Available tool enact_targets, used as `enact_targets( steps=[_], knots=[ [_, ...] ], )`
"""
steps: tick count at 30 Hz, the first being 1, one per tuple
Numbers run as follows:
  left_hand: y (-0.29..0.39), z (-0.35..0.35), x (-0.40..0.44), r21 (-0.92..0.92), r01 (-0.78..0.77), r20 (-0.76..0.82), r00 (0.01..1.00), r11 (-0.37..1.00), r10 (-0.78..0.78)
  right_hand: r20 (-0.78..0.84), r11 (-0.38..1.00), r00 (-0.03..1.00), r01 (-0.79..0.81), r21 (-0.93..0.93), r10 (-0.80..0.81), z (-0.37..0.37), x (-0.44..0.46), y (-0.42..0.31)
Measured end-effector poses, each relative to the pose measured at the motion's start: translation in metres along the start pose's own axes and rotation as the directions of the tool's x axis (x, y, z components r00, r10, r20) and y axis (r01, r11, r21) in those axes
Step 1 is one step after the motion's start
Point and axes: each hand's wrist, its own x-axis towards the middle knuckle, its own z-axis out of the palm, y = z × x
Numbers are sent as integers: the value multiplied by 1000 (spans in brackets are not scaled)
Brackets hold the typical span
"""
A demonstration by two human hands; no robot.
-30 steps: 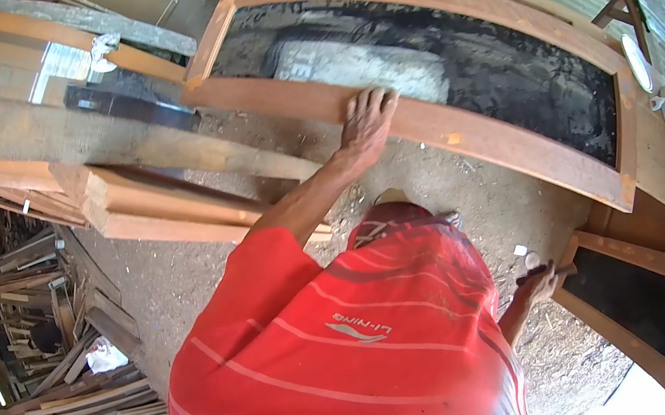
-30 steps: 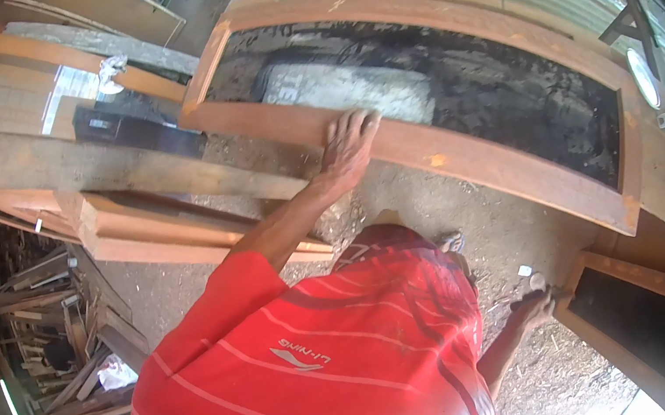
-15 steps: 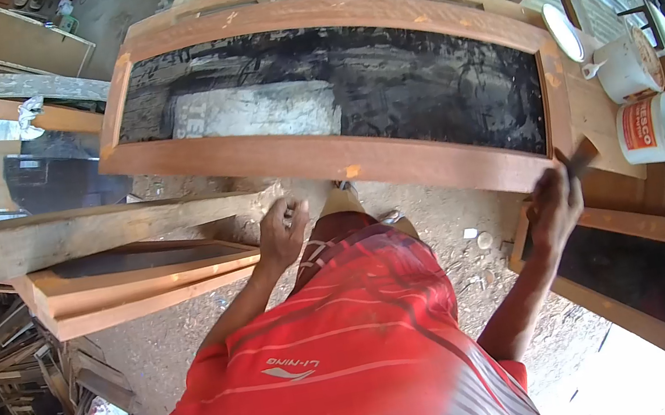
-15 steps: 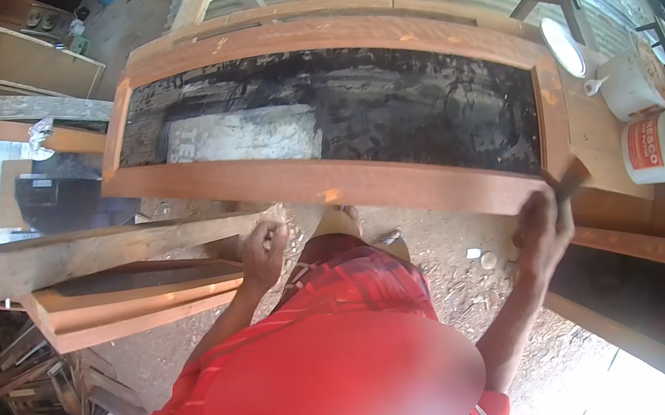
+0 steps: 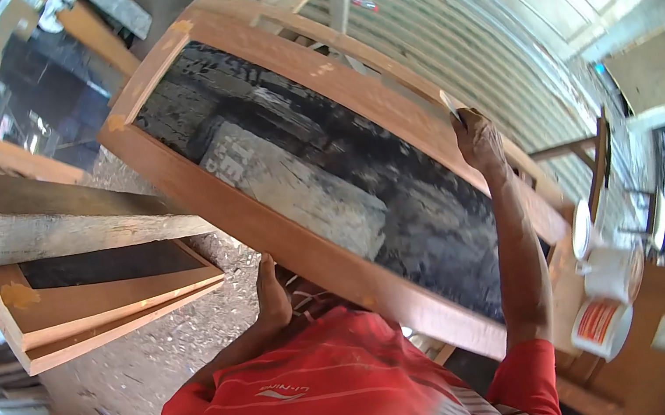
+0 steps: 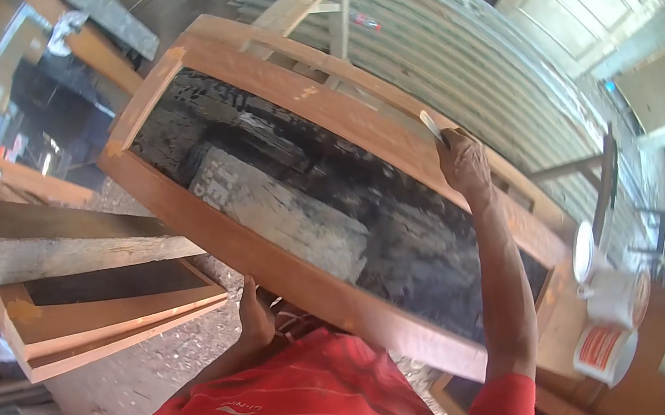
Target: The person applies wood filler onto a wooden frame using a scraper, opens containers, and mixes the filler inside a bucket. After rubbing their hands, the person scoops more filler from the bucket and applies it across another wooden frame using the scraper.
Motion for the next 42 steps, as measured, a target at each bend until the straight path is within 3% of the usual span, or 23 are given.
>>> enact_targets(
  steps=[1, 4, 8, 11, 13, 16, 18, 20, 21, 22, 23, 25, 26, 29, 32, 35, 37, 42],
  knots=[
    [11, 10, -2, -18, 1, -55, 998, 1000, -2, 101, 993, 989, -98, -70, 104, 13, 20, 6],
    [33, 7, 14, 18, 5, -191, 981, 1000, -2, 407, 984, 897, -136, -117, 173, 32, 64, 0],
    [48, 5, 24, 50, 12, -153, 988, 999, -5, 590, 978, 793, -206, 23, 153, 73, 89, 30],
    [42, 2, 28, 11, -3, -172, 985, 1000, 4, 613, 979, 779, -200, 45, 132, 89, 90, 36],
    [49, 13, 23, -96, 8, -187, 982, 995, -25, 570, 972, 814, -209, 107, 113, 99, 84, 42],
    [34, -17, 34, 158, -1, -105, 994, 987, 18, 490, 976, 870, -143, 164, 45, 91, 76, 37],
    [43, 0, 35, 230, -73, -168, 979, 970, 113, 435, 976, 901, -95, 194, 2, 89, 79, 36],
    [49, 12, 25, 303, -89, -171, 974, 949, 147, 392, 966, 920, -104, 237, 3, 42, 77, -14],
    [58, 16, 21, 340, -100, -141, 978, 935, 155, 454, 987, 882, -157, 34, 125, 38, 82, 10],
    [69, 20, 15, 375, -109, -109, 981, 920, 161, 332, 977, 942, -116, 177, 51, 27, 81, 17],
    [71, 21, 18, 420, -53, -120, 986, 906, 114, 325, 971, 945, -121, 208, 48, -9, 86, -4],
    [78, 48, 25, 455, -155, -85, 973, 877, 216, 311, 955, 950, -129, 268, 41, -80, 95, -47],
    [82, 65, 32, 474, -210, -62, 961, 855, 270, 323, 968, 939, -181, 176, 117, -116, 99, -58],
    [66, 92, 74, 247, -140, -50, 986, 959, 157, 228, 991, 967, -98, -87, 116, -199, 100, -93],
    [83, 140, 97, 85, -128, 104, 987, 988, 119, 15, 977, 999, 44, -210, -42, -237, 88, -123],
    [65, 156, 146, 81, -65, 208, 977, 995, 47, -65, 944, 990, 102, -315, -128, -253, 69, -152],
    [54, 171, 173, 172, -27, 219, 976, 985, -12, -15, 905, 999, 33, -424, -43, -264, 58, -164],
    [52, 204, 177, 325, -5, 143, 989, 946, -44, -28, 862, 997, 47, -506, -71, -263, 39, -170]
  ],
)
